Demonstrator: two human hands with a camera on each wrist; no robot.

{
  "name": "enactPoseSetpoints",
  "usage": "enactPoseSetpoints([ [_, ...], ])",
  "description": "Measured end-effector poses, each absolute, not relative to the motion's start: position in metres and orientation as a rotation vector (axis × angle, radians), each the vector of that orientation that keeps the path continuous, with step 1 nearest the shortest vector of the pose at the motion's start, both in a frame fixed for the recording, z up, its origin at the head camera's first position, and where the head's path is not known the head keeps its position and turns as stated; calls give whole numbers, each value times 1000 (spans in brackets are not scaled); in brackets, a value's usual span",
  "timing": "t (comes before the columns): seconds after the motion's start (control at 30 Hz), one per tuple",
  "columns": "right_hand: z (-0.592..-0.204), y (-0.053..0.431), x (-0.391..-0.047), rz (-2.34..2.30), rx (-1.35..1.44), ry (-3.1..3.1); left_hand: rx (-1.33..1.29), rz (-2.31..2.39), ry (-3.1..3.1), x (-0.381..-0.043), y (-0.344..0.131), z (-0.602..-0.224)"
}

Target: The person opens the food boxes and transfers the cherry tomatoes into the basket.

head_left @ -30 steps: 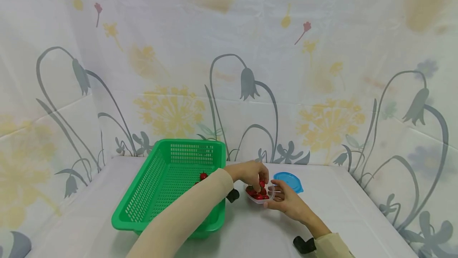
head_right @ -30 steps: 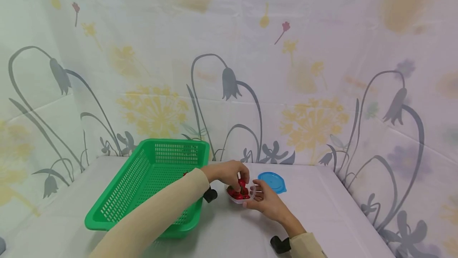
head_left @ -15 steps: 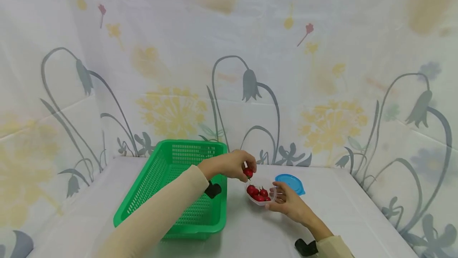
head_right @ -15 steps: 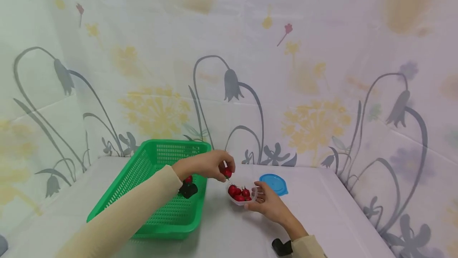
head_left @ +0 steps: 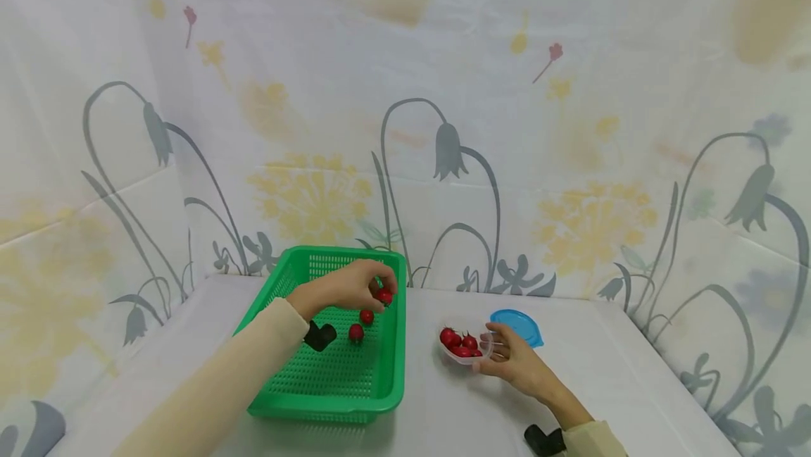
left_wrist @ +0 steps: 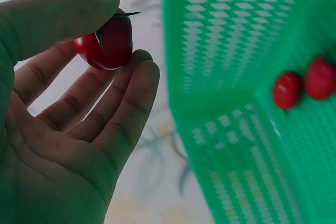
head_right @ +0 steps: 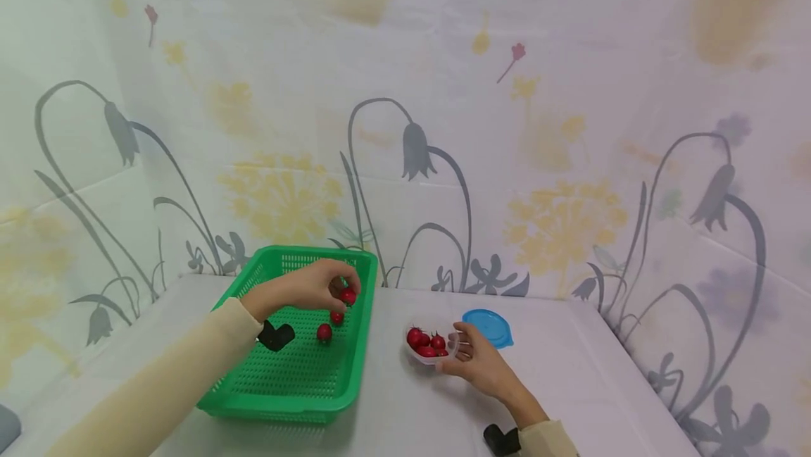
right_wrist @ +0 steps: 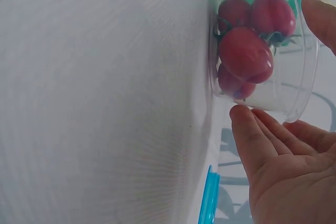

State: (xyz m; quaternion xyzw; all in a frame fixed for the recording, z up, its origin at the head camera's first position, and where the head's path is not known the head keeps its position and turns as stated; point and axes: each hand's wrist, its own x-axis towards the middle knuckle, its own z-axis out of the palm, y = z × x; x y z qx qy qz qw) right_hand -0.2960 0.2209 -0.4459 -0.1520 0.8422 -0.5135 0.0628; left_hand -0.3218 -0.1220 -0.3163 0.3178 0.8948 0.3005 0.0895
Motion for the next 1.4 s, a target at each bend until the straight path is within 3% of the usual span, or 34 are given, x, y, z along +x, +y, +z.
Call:
enactPoseSetpoints([
  [0.73,-447,223,-295,-1583,-497,2514,792,682,2740,-348,-161,-365],
  [1.4,-444,222,-295,-1598,-519,2501,685,698,2757,-356,-166,-377],
])
